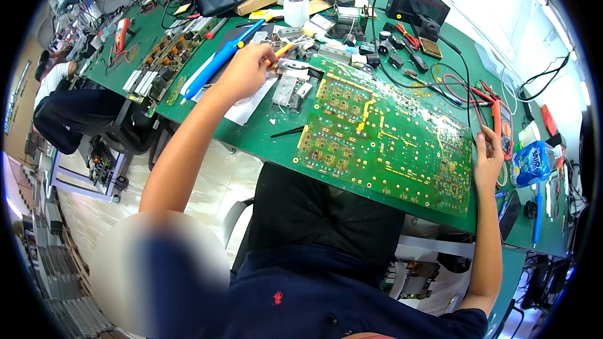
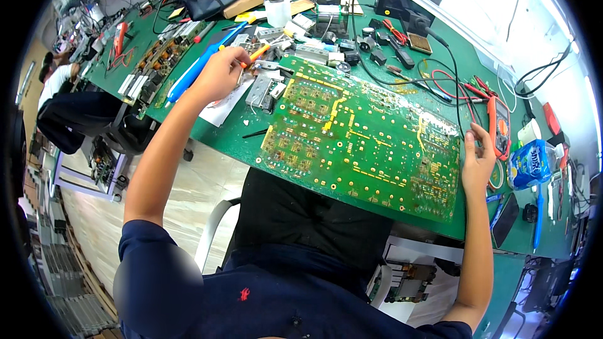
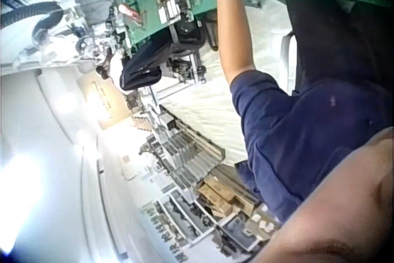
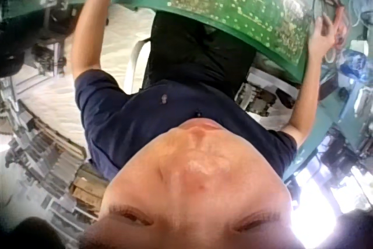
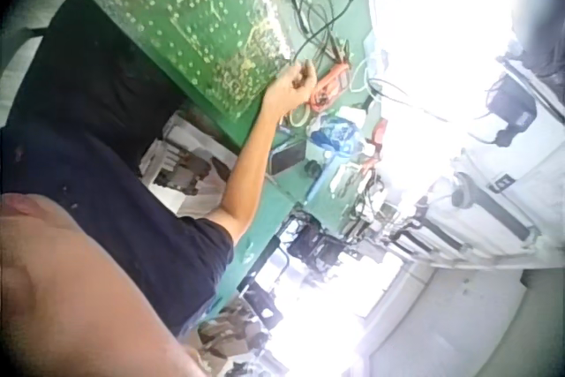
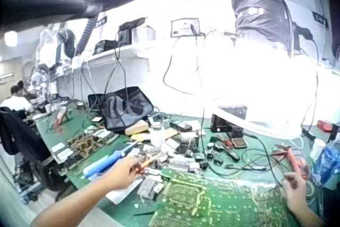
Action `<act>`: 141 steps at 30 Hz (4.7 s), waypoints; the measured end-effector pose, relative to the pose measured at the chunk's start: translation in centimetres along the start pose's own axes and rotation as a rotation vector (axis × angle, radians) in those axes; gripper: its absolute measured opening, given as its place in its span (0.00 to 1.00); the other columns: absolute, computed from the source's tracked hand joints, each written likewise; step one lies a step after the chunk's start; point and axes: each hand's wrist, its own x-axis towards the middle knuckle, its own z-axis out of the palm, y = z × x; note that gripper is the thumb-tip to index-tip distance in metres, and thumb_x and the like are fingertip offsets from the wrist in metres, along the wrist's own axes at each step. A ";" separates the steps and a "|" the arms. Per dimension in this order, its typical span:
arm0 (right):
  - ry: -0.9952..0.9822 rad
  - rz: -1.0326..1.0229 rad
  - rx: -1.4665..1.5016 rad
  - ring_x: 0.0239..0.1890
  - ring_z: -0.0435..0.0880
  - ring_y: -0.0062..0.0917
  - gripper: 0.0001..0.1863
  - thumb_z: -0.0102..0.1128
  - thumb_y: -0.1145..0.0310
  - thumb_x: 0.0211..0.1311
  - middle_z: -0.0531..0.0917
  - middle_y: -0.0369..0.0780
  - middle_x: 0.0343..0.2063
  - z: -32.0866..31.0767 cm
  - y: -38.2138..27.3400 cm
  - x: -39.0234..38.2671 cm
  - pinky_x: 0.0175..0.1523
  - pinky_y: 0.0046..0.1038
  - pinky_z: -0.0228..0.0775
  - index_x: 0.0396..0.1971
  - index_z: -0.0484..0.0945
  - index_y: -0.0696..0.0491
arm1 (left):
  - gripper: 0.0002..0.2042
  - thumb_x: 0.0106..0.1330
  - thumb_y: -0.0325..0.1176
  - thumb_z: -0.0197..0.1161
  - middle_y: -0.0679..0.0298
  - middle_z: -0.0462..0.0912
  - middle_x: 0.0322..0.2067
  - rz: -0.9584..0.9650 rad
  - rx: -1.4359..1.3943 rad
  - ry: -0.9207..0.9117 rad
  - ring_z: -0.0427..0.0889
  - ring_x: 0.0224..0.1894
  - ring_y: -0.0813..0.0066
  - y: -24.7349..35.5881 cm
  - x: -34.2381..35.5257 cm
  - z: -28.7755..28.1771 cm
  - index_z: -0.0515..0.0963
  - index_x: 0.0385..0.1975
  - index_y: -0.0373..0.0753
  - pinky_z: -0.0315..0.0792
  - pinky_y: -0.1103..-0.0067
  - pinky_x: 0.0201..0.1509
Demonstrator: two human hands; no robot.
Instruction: The person uses a screwdriver to manipulate and pry components on a green circuit board and then uses a soldering iron with solder wire to connect components on the underside of the board.
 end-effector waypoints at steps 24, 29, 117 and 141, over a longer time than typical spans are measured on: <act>-0.474 0.491 0.465 0.44 0.76 0.20 0.28 0.58 0.54 0.65 0.79 0.39 0.47 10.3 -7.8 11.8 0.46 0.23 0.71 0.57 0.69 0.58 | 0.12 0.59 0.31 0.63 0.54 0.77 0.41 0.100 0.361 0.389 0.75 0.48 0.55 -1.6 -3.2 -3.2 0.77 0.42 0.35 0.69 0.67 0.52; -0.551 0.377 0.369 0.42 0.75 0.16 0.22 0.55 0.55 0.67 0.81 0.36 0.44 10.4 -10.1 10.3 0.44 0.20 0.68 0.52 0.75 0.56 | 0.24 0.61 0.51 0.62 0.49 0.79 0.38 -0.294 0.488 0.097 0.80 0.42 0.51 -7.7 1.4 -3.0 0.77 0.38 0.32 0.73 0.62 0.44; -0.113 0.638 0.856 0.51 0.78 0.35 0.31 0.51 0.56 0.70 0.69 0.49 0.58 17.2 -1.8 20.0 0.49 0.31 0.77 0.66 0.53 0.51 | 0.21 0.51 0.29 0.70 0.52 0.73 0.47 0.251 0.117 -0.082 0.73 0.51 0.52 3.8 -0.1 1.0 0.75 0.47 0.36 0.68 0.67 0.56; -0.228 0.239 0.862 0.53 0.76 0.29 0.25 0.37 0.58 0.75 0.75 0.49 0.54 -4.9 -6.6 8.7 0.57 0.28 0.70 0.63 0.62 0.58 | 0.07 0.64 0.28 0.58 0.49 0.81 0.25 -0.101 0.088 0.121 0.81 0.26 0.55 1.9 4.0 -2.1 0.69 0.39 0.36 0.72 0.68 0.29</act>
